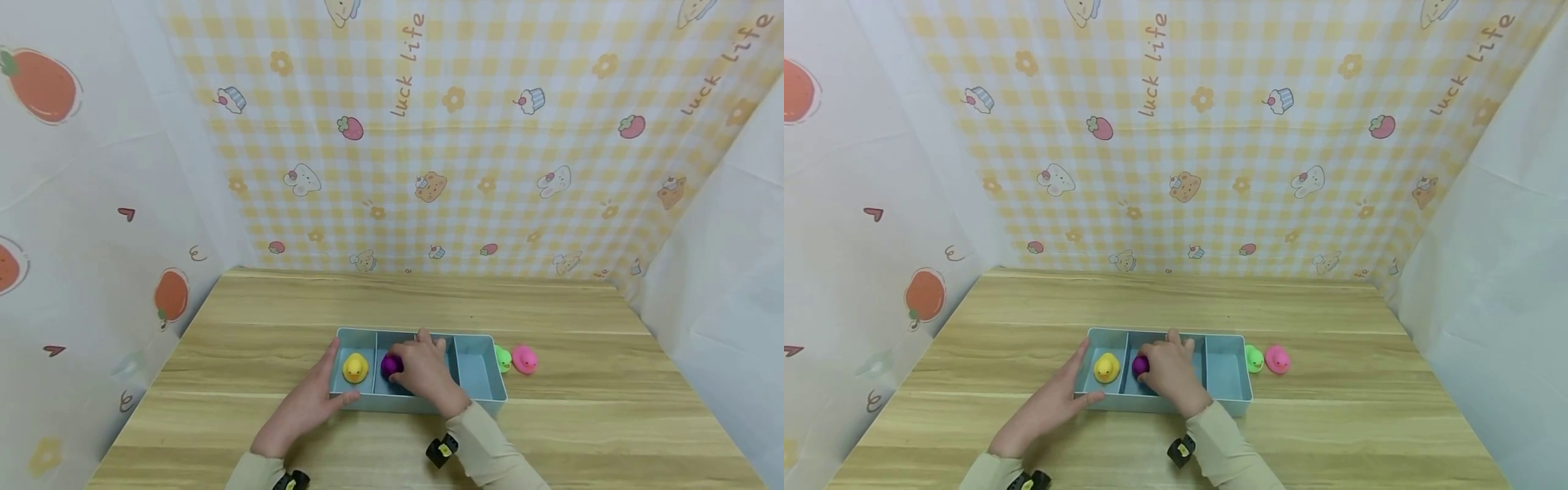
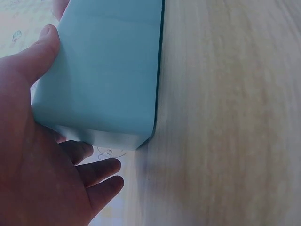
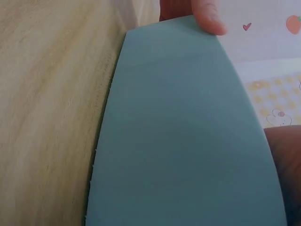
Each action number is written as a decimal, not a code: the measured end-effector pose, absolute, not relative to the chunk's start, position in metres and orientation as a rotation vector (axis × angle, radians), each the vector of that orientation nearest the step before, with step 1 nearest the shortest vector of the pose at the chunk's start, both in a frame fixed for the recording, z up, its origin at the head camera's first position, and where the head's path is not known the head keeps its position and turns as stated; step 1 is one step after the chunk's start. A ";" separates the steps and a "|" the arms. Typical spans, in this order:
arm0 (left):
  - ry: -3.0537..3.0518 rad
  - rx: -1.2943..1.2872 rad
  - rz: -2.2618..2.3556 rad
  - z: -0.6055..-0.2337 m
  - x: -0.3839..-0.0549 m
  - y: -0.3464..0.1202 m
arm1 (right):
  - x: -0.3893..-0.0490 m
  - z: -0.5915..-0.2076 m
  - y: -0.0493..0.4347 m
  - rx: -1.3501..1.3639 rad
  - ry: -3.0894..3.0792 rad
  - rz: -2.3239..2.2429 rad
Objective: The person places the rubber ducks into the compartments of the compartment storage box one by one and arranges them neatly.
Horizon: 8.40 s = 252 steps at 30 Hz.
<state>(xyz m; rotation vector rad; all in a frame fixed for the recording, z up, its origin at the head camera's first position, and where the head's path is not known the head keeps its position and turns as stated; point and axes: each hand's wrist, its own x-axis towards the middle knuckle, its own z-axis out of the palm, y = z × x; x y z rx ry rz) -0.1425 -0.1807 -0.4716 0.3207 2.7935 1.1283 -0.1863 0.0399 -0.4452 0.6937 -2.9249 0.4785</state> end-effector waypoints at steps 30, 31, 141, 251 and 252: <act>2.803 0.307 1.108 -0.471 -0.144 -0.180 | -0.182 -0.422 0.047 0.684 -2.963 0.536; 2.802 0.309 1.111 -0.471 -0.144 -0.180 | -0.182 -0.420 0.049 0.689 -2.956 0.565; 2.815 0.329 1.095 -0.472 -0.141 -0.179 | -0.184 -0.432 0.243 0.093 -2.854 0.910; 2.793 0.310 1.139 -0.475 -0.141 -0.179 | -0.179 -0.435 0.256 0.282 -2.736 0.897; 2.792 0.308 1.139 -0.475 -0.141 -0.179 | -0.179 -0.434 0.255 0.286 -2.733 0.899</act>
